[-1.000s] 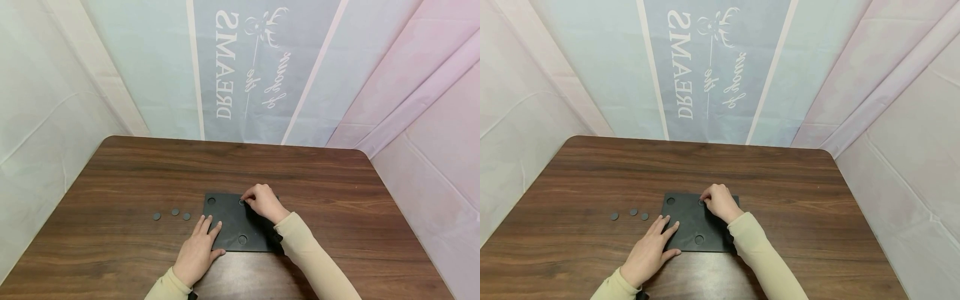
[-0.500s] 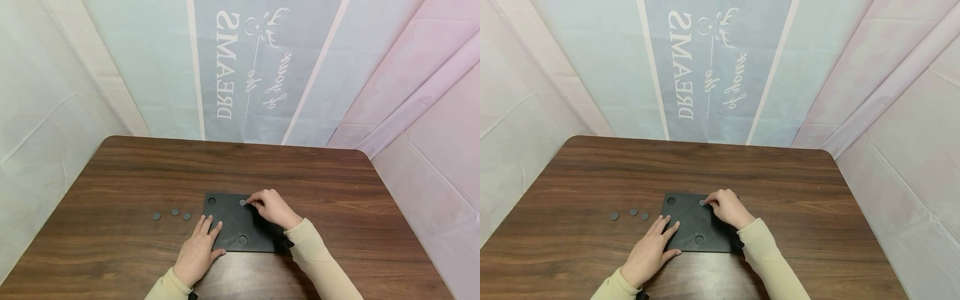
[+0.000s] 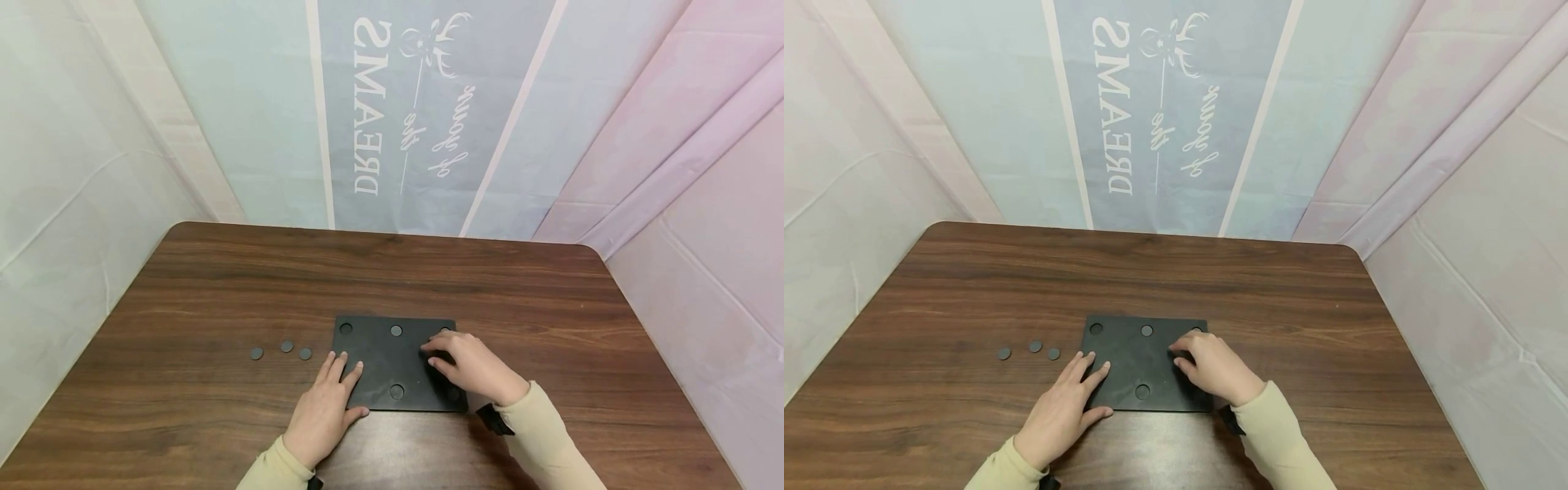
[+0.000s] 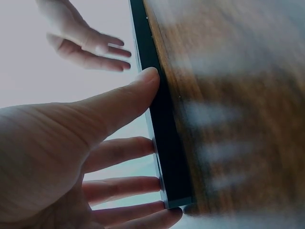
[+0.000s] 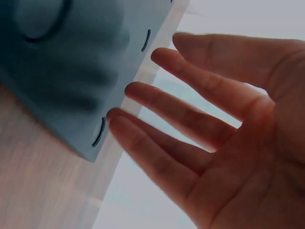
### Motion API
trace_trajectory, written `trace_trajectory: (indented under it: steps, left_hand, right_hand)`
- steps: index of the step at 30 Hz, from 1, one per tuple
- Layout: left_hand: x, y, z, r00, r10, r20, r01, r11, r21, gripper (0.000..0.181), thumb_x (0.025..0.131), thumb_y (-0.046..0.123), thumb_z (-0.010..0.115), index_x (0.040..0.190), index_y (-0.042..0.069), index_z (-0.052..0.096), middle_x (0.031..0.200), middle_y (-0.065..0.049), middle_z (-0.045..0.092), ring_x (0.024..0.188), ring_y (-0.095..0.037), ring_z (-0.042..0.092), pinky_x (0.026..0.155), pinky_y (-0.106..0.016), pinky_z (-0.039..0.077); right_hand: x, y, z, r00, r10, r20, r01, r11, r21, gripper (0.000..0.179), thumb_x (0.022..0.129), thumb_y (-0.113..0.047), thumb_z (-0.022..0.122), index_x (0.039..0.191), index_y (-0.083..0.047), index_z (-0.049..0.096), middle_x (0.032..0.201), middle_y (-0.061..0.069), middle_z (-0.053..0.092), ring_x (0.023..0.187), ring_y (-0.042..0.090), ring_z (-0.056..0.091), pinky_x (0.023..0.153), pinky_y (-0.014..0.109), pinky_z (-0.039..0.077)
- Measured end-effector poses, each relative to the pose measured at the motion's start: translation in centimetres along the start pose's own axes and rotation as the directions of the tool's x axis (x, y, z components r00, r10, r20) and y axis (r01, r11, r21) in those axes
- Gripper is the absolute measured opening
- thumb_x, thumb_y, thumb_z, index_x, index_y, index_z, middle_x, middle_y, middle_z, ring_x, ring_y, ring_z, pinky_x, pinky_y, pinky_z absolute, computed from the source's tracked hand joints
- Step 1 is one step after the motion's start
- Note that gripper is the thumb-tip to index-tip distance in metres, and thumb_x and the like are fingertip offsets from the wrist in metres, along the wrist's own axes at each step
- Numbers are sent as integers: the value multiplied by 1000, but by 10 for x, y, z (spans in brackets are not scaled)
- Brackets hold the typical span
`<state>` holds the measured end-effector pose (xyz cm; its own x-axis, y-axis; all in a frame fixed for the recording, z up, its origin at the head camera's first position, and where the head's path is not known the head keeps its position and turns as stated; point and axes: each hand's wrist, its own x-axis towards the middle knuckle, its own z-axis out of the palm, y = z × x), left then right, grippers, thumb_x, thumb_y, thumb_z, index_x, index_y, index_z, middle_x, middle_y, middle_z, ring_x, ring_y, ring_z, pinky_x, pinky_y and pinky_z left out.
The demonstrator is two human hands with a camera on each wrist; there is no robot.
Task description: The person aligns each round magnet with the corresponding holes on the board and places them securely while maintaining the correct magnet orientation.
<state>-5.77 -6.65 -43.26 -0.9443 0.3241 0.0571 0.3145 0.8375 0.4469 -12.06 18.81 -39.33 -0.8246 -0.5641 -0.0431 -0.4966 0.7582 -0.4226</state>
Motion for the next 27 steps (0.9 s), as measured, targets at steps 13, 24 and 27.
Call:
trace_trajectory:
  steps: [13, 24, 27]
  left_hand:
    - [1, 0, 1, 1000, 1, 3, -1, 1000, -1, 65, 75, 32, 80, 130, 4, 60, 138, -24, 48, 133, -44, 40, 69, -42, 57]
    - [1, -1, 2, 1000, -4, 9, 4, 1000, 0, 65, 75, 33, 79, 131, 5, 59, 139, -24, 47, 134, -43, 39, 69, -43, 57]
    - [0, -1, 3, 1000, -3, 6, 3, 1000, 3, 65, 75, 33, 79, 131, 5, 59, 139, -24, 47, 133, -43, 39, 70, -43, 57]
  right_hand:
    - [-36, -2, 13, 996, 67, -64, -67, 998, 4, 31, 87, -18, 71, 115, -5, 69, 131, 21, 57, 118, 37, 57, 92, 50, 49]
    - [-53, -2, 23, 987, 109, -122, -113, 993, -27, 36, 79, -17, 79, 112, -4, 71, 128, 24, 57, 110, 38, 62, 85, 49, 52]
    - [-56, -3, 25, 984, 149, -100, -150, 989, -3, 39, 77, -17, 80, 113, -4, 70, 131, 25, 54, 111, 39, 61, 84, 51, 52]
